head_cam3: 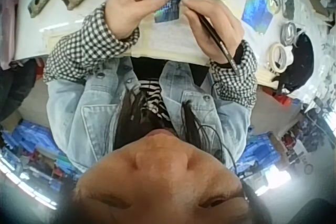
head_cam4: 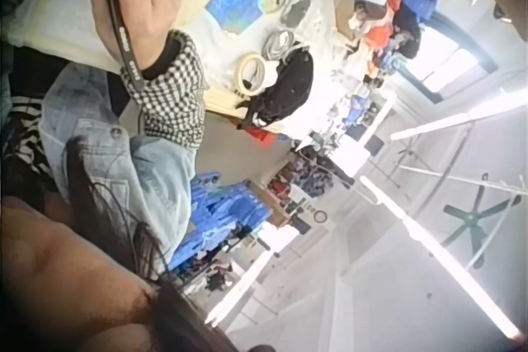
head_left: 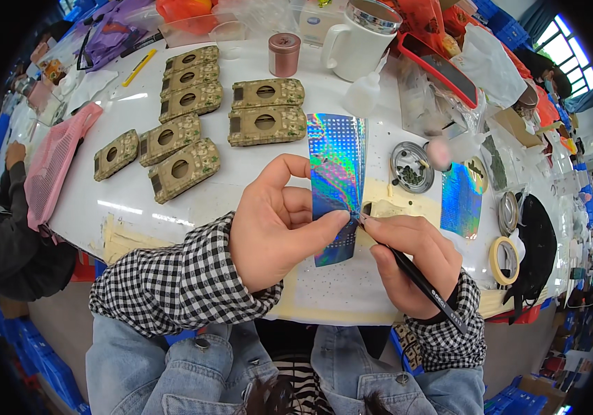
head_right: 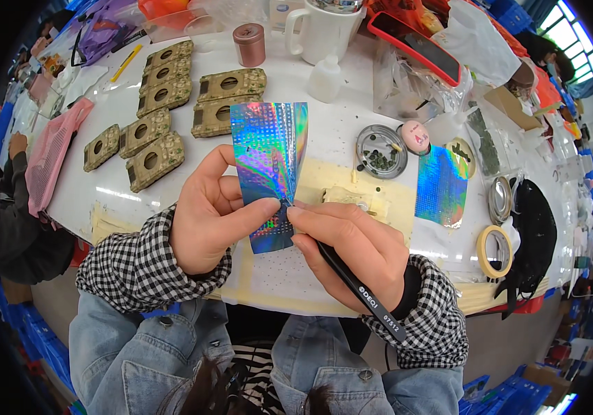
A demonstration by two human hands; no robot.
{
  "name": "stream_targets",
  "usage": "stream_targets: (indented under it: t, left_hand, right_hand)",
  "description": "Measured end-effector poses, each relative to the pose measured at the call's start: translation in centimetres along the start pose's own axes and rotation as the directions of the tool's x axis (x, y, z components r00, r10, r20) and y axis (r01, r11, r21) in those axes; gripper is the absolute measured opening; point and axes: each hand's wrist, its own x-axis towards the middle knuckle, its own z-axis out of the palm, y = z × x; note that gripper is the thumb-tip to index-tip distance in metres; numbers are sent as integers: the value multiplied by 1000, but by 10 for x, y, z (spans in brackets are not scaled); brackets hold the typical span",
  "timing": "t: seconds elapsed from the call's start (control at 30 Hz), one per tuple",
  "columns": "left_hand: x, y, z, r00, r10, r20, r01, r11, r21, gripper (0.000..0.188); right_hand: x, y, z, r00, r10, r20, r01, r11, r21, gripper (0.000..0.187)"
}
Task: Using a pen and tweezers to mark and manipulate a piece of holographic film at a factory desk.
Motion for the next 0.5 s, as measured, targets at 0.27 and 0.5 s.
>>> stream_targets:
  t: [0.27, 0.5]
  left_hand:
    - [1, -1, -1, 1000, -8, 0, 8, 998, 56, 40]
    - [0, 0, 0, 1000, -12, 3, 12, 1000, -29, 40]
  right_hand:
    - [-1, 1, 3, 1000, -8, -12, 8, 1000, -8, 30]
    - [-3, 3, 5, 997, -74, -21, 73, 996, -54, 36]
